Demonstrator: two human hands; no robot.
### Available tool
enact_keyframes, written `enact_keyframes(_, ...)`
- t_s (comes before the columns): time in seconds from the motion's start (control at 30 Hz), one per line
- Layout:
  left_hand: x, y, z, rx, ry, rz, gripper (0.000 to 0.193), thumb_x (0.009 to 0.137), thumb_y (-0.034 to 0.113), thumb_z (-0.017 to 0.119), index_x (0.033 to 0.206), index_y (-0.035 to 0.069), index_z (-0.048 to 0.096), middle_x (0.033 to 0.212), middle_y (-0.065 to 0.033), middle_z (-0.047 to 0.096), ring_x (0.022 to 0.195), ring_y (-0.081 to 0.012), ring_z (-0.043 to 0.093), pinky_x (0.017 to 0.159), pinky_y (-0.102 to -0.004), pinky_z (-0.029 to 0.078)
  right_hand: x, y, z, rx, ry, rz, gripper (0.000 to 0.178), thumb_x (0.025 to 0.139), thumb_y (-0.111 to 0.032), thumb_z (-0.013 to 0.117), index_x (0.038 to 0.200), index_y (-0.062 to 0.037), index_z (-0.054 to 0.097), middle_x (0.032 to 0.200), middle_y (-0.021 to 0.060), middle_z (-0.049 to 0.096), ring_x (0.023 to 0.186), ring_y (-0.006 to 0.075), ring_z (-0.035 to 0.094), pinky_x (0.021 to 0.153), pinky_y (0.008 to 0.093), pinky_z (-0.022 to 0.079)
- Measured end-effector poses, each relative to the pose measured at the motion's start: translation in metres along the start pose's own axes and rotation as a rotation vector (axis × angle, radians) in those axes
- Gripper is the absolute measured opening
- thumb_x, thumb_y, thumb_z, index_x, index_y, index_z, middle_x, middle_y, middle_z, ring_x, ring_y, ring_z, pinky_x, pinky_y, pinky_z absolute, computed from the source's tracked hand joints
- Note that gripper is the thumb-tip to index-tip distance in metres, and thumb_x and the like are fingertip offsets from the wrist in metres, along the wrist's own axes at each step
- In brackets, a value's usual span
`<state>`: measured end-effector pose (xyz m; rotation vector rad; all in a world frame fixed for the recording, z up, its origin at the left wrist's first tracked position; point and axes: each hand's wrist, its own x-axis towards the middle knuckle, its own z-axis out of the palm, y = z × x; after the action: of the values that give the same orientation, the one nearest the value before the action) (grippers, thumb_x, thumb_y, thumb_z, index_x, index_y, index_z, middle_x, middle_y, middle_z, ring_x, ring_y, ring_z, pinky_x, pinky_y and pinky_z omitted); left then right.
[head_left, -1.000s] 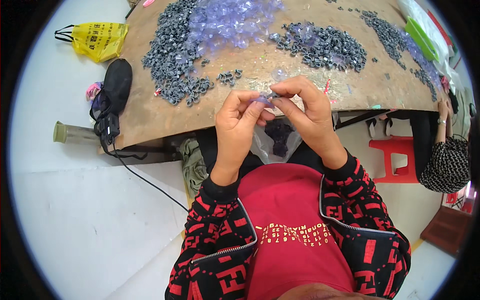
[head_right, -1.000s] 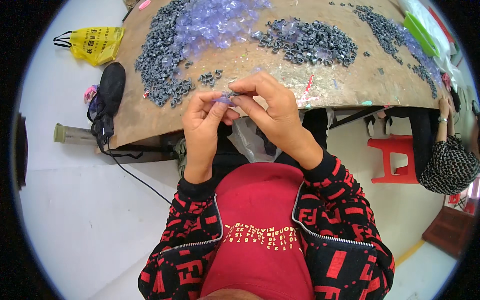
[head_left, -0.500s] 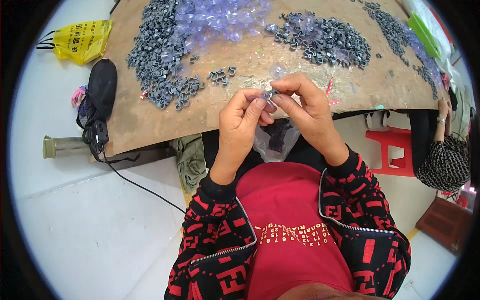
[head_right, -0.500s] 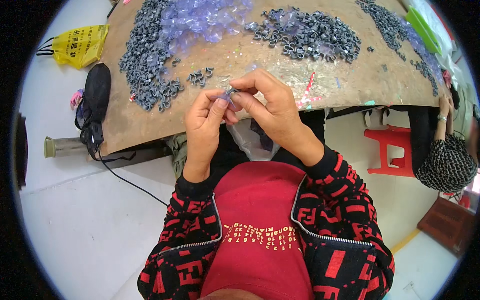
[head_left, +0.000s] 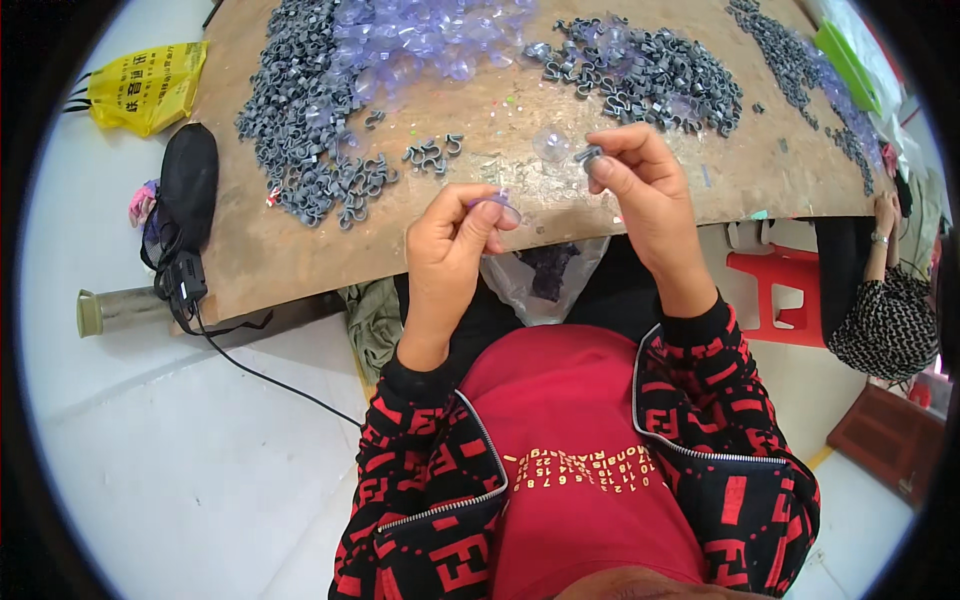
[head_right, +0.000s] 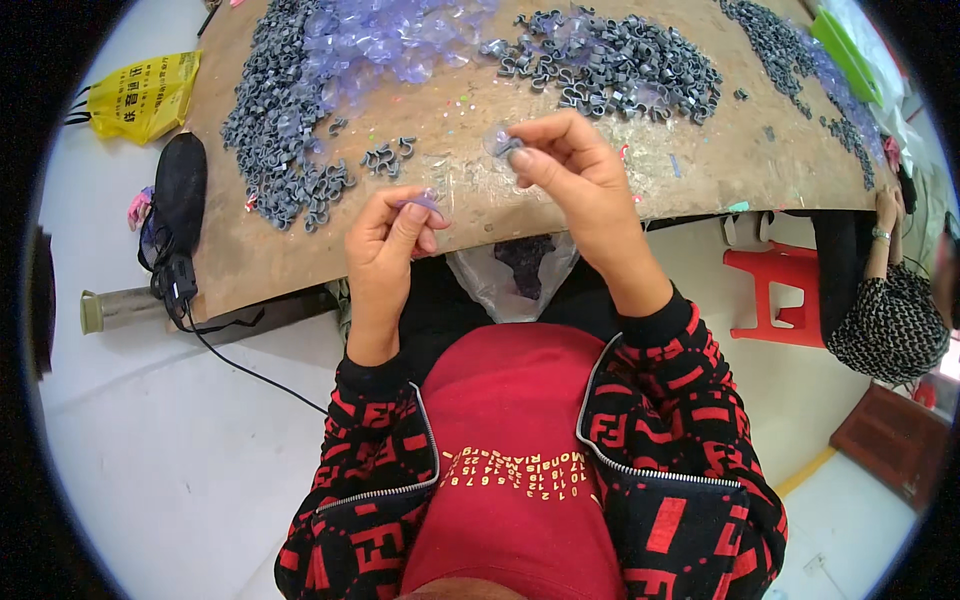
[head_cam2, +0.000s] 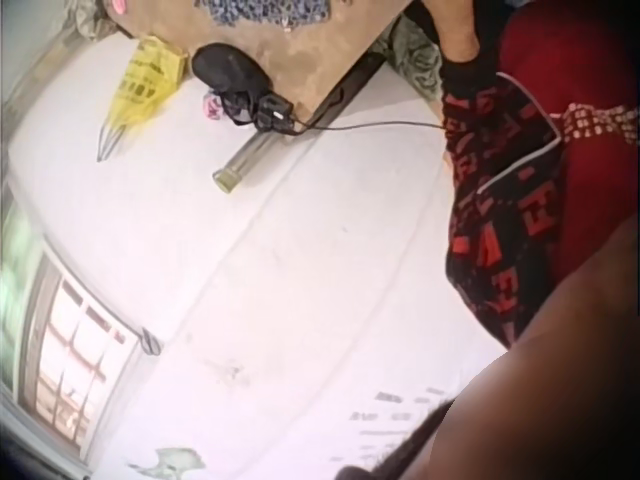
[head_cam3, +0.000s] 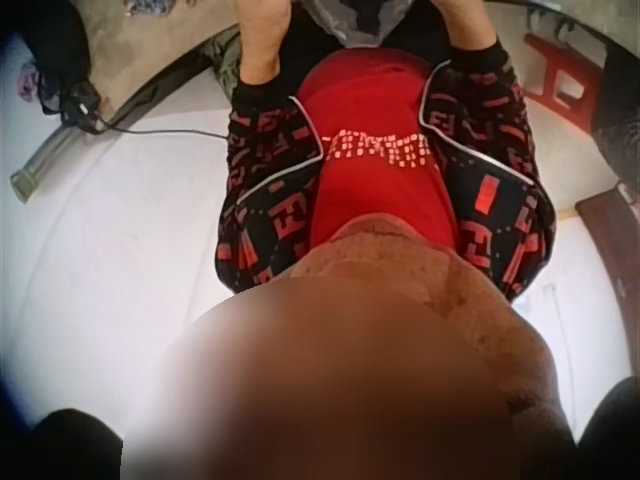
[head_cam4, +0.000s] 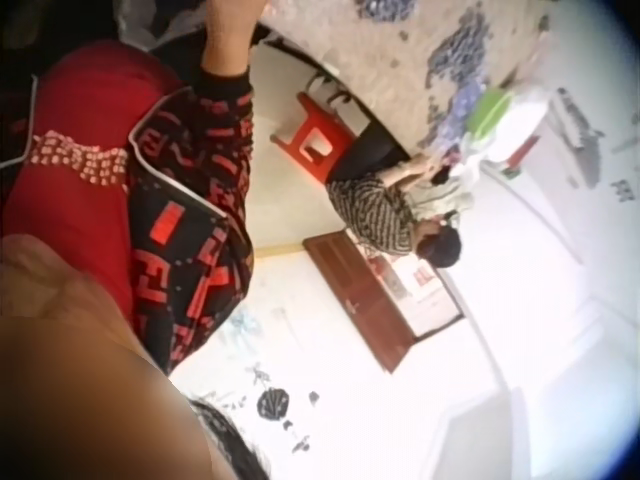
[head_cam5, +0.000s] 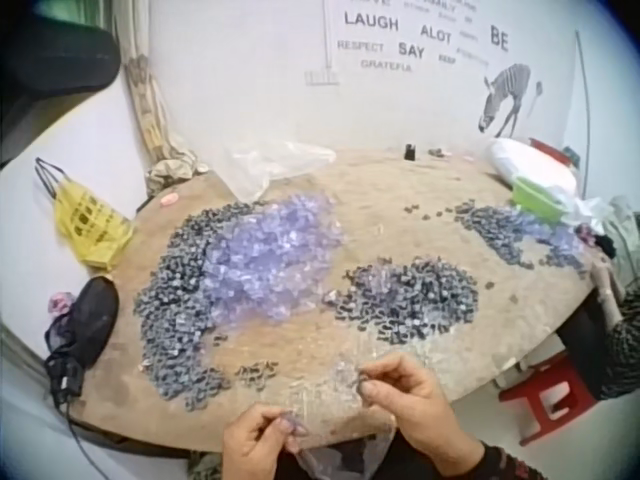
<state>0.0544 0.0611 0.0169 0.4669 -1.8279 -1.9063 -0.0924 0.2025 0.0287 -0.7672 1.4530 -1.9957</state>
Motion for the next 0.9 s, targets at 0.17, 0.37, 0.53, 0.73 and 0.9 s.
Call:
enact_keyframes(0.17, 0.002, -0.014, 0.003, -0.149, 0.027, -0.083, 0.016, 0.093, 0.014, 0.057, 0.102, 0.000, 0.060, 0.083, -0.0053, 0.066, 0.065, -0.0067, 0.055, 0.061, -0.0198, 0.045, 0.010, 0.021, -0.001, 0.059, -0.076, 0.198, 0.018, 0.088, -0.005, 0.059, 0.105, -0.0019, 0.058, 0.090, 0.0016, 0.059, 0.081, 0.0081, 0.055, 0.074, 0.0221, 0.043)
enact_keyframes(0.37, -0.004, -0.006, 0.012, -0.148, 0.020, -0.104, 0.015, 0.093, 0.011, 0.056, 0.101, -0.001, 0.059, 0.082, -0.0061, 0.065, 0.065, -0.0076, 0.055, 0.061, -0.0201, 0.045, 0.043, 0.034, -0.009, -0.179, 0.006, 0.040, 0.021, 0.087, -0.009, 0.061, 0.107, -0.0014, 0.059, 0.092, -0.0004, 0.059, 0.085, 0.0064, 0.054, 0.076, 0.0221, 0.044)
enact_keyframes(0.53, -0.015, -0.006, 0.002, -0.163, 0.041, -0.143, 0.014, 0.092, 0.009, 0.055, 0.101, -0.001, 0.059, 0.081, -0.0057, 0.063, 0.066, -0.0076, 0.055, 0.062, -0.0206, 0.044, -0.004, 0.006, 0.021, -0.219, -0.244, 0.010, 0.023, 0.087, -0.009, 0.063, 0.108, -0.0023, 0.059, 0.098, 0.0017, 0.060, 0.093, 0.0095, 0.055, 0.082, 0.0257, 0.046)
enact_keyframes(0.73, -0.001, 0.008, 0.019, -0.243, -0.063, -0.042, 0.012, 0.092, 0.008, 0.054, 0.100, 0.000, 0.059, 0.080, -0.0046, 0.062, 0.066, -0.0070, 0.053, 0.061, -0.0206, 0.043, -0.014, -0.016, 0.021, -0.180, -0.099, 0.028, 0.018, 0.087, -0.003, 0.060, 0.105, -0.0021, 0.058, 0.094, 0.0012, 0.060, 0.088, 0.0082, 0.057, 0.080, 0.0234, 0.045)
enact_keyframes(0.9, 0.003, 0.006, 0.015, -0.338, -0.086, 0.021, 0.017, 0.094, 0.017, 0.056, 0.102, 0.001, 0.058, 0.082, -0.0054, 0.063, 0.067, -0.0063, 0.053, 0.061, -0.0195, 0.044, -0.005, -0.020, 0.029, -0.007, -0.089, 0.014, 0.020, 0.087, -0.002, 0.061, 0.107, -0.0002, 0.057, 0.092, 0.0017, 0.059, 0.085, 0.0081, 0.055, 0.077, 0.0224, 0.044)
